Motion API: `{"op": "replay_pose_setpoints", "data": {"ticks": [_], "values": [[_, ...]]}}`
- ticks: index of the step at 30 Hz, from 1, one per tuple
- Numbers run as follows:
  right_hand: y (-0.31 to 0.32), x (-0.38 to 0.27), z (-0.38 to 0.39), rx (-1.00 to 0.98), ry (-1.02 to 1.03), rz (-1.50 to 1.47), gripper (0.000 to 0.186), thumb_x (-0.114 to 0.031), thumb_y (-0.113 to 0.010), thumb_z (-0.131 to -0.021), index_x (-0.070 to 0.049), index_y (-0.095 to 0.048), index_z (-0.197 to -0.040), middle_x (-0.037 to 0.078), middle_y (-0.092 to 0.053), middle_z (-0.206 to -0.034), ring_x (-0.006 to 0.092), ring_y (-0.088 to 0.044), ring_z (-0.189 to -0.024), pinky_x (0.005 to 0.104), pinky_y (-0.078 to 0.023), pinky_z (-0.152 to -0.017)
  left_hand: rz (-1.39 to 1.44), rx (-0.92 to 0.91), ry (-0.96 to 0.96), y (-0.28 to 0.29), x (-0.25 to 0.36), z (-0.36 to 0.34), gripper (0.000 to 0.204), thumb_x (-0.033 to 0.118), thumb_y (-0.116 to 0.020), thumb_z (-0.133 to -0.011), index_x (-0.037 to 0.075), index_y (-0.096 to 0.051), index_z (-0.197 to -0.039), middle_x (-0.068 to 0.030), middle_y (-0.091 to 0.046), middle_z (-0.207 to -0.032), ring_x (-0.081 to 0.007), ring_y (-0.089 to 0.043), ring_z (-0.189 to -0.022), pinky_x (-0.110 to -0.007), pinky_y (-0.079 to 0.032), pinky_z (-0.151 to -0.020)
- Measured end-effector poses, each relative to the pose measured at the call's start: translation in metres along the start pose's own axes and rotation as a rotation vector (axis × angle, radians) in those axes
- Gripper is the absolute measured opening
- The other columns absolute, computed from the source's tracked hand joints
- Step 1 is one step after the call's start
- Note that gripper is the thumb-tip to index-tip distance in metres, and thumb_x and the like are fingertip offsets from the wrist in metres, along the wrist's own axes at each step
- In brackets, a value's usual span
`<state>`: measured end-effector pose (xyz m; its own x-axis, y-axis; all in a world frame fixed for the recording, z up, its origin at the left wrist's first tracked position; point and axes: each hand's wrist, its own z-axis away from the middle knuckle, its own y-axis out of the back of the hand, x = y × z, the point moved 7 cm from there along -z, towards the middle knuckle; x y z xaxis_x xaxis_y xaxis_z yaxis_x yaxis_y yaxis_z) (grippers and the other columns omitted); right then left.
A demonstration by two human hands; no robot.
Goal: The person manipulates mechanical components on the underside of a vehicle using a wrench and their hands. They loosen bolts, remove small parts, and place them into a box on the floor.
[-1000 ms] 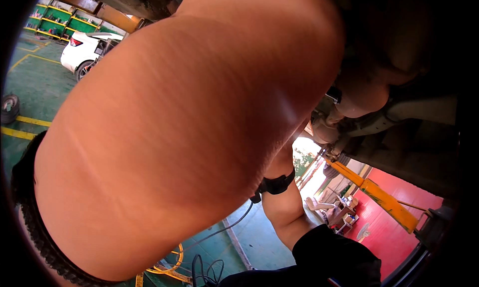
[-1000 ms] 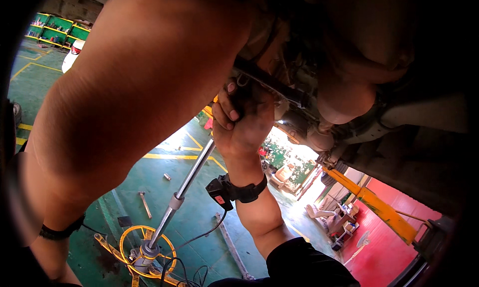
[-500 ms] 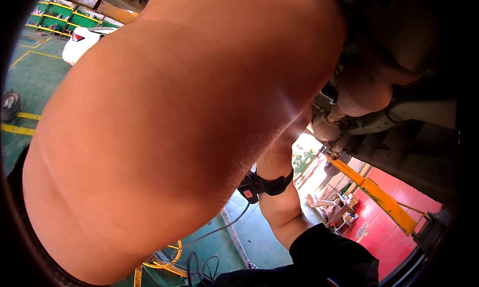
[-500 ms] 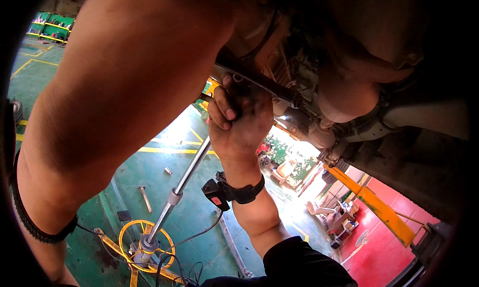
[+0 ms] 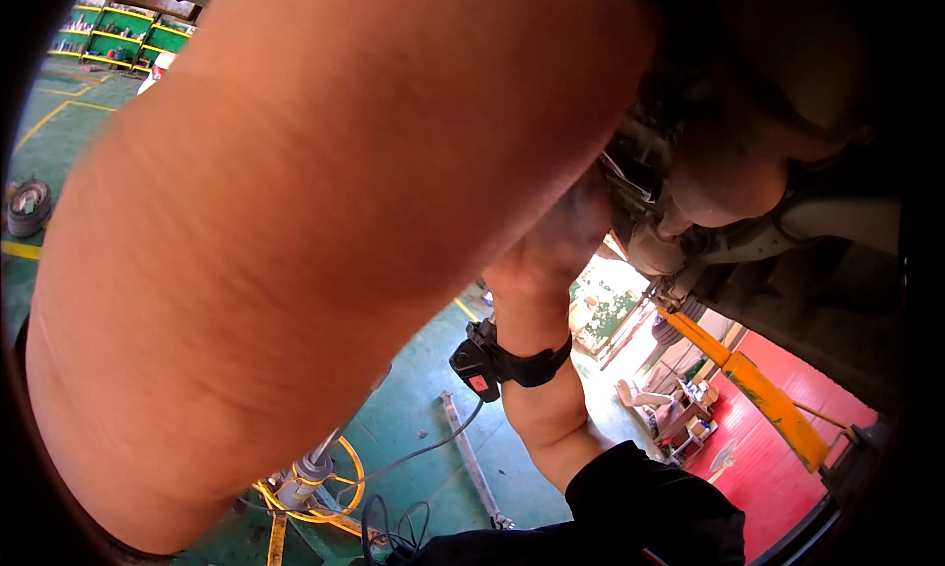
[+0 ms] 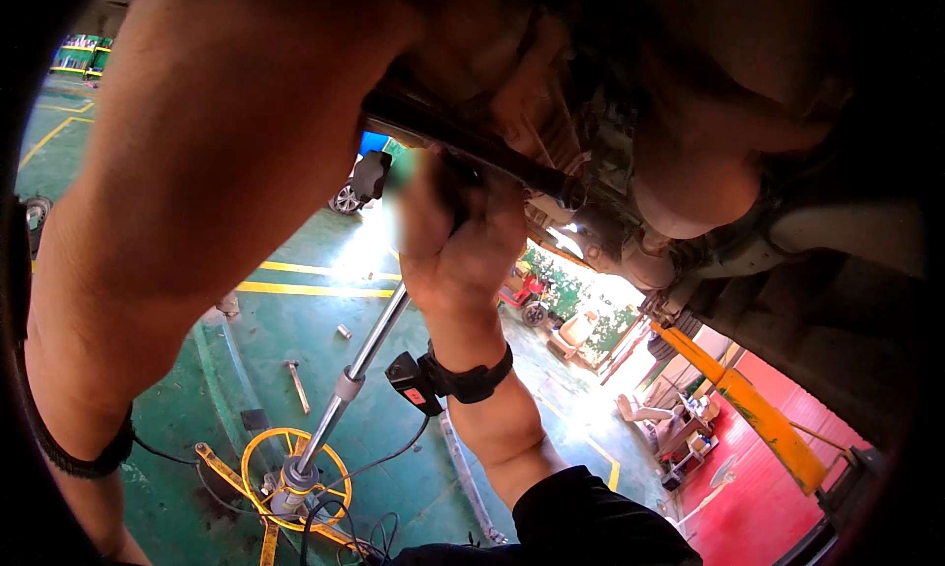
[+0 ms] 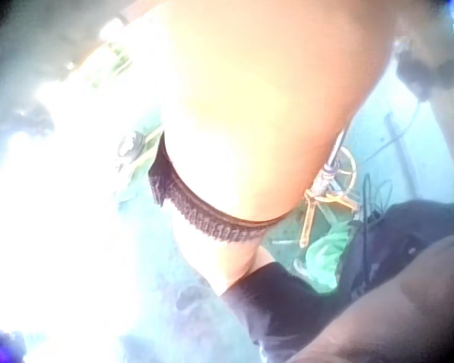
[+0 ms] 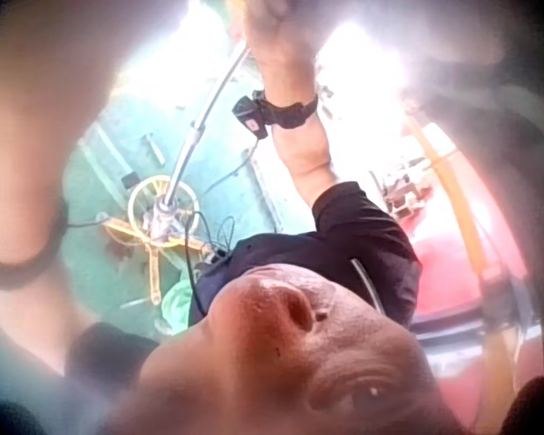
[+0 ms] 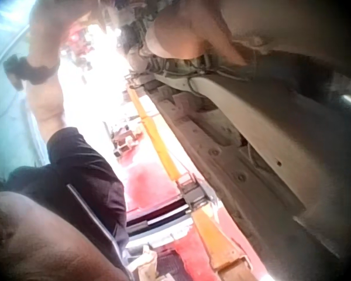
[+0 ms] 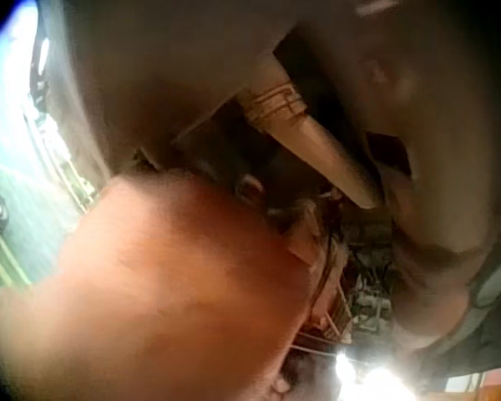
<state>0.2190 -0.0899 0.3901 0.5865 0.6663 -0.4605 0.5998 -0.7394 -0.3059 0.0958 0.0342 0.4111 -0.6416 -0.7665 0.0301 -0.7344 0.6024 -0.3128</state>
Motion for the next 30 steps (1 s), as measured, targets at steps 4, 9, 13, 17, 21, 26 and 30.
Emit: {"op": "replay_pose_setpoints", "data": {"ticks": [4,9,13,17,21,26,30], "values": [[-0.005,0.005,-0.005,-0.261,-0.077,-0.104,0.034,-0.027,-0.046,-0.102,-0.001,-0.059,-0.12,0.01,-0.063,-0.115,0.0177,-0.061,-0.102,0.0291,-0.049,-0.091,-0.032,-0.023,-0.019,0.004,-0.004,-0.006,0.025,0.014,-0.072,-0.085,0.005,-0.069,-0.108,-0.0114,-0.071,-0.099,-0.0232,-0.066,-0.092,-0.031,-0.049,-0.081],[0.006,0.003,-0.008,-0.325,-0.071,-0.11,0.028,-0.017,-0.049,-0.1,0.0,-0.058,-0.121,0.009,-0.062,-0.118,0.0194,-0.061,-0.104,0.0308,-0.048,-0.094,-0.089,-0.063,-0.036,0.012,-0.012,-0.007,0.026,0.015,-0.073,-0.085,0.006,-0.069,-0.109,-0.0114,-0.071,-0.1,-0.0232,-0.066,-0.093,-0.031,-0.049,-0.082],[-0.011,0.011,-0.01,-0.325,-0.1,-0.149,0.024,-0.018,-0.047,-0.101,-0.001,-0.057,-0.115,0.009,-0.061,-0.107,0.0153,-0.053,-0.088,0.0273,-0.041,-0.079,-0.194,-0.082,-0.07,0.03,-0.019,-0.013,0.027,0.016,-0.073,-0.085,0.006,-0.069,-0.11,-0.0115,-0.071,-0.101,-0.0232,-0.066,-0.094,-0.031,-0.049,-0.083],[0.018,0.011,-0.002,-0.28,-0.138,-0.11,0.022,-0.02,-0.044,-0.102,-0.002,-0.056,-0.109,0.008,-0.06,-0.097,0.0112,-0.046,-0.073,0.0237,-0.034,-0.064,-0.21,-0.183,-0.065,0.01,-0.033,0.005,0.028,0.016,-0.073,-0.085,0.006,-0.069,-0.111,-0.0115,-0.071,-0.102,-0.0231,-0.066,-0.095,-0.031,-0.049,-0.084],[-0.023,0.013,-0.007,-0.397,-0.149,-0.168,0.022,-0.021,-0.041,-0.103,-0.003,-0.055,-0.103,0.007,-0.058,-0.086,0.0071,-0.038,-0.057,0.0202,-0.026,-0.049,-0.383,-0.201,-0.119,0.046,-0.035,-0.008,0.029,0.017,-0.073,-0.085,0.006,-0.069,-0.112,-0.0116,-0.071,-0.103,-0.0231,-0.066,-0.097,-0.031,-0.049,-0.085],[-0.024,0.022,-0.003,-0.21,-0.015,-0.09,0.016,-0.022,-0.05,-0.101,-0.007,-0.055,-0.098,0.007,-0.057,-0.076,0.0065,-0.033,-0.045,0.0185,-0.022,-0.041,-0.49,-0.28,-0.149,0.046,-0.037,-0.005,0.03,0.018,-0.074,-0.086,0.006,-0.069,-0.113,-0.0117,-0.071,-0.104,-0.0231,-0.066,-0.098,-0.031,-0.049,-0.086],[-0.012,0.017,-0.002,-0.275,0.087,-0.029,0.01,-0.018,-0.057,-0.099,-0.009,-0.056,-0.097,0.007,-0.058,-0.077,0.0064,-0.037,-0.049,0.0205,-0.026,-0.046,-0.503,-0.356,-0.156,0.029,-0.036,-0.005,0.031,0.018,-0.074,-0.086,0.006,-0.069,-0.114,-0.0117,-0.072,-0.105,-0.0231,-0.067,-0.099,-0.031,-0.049,-0.087]]}}
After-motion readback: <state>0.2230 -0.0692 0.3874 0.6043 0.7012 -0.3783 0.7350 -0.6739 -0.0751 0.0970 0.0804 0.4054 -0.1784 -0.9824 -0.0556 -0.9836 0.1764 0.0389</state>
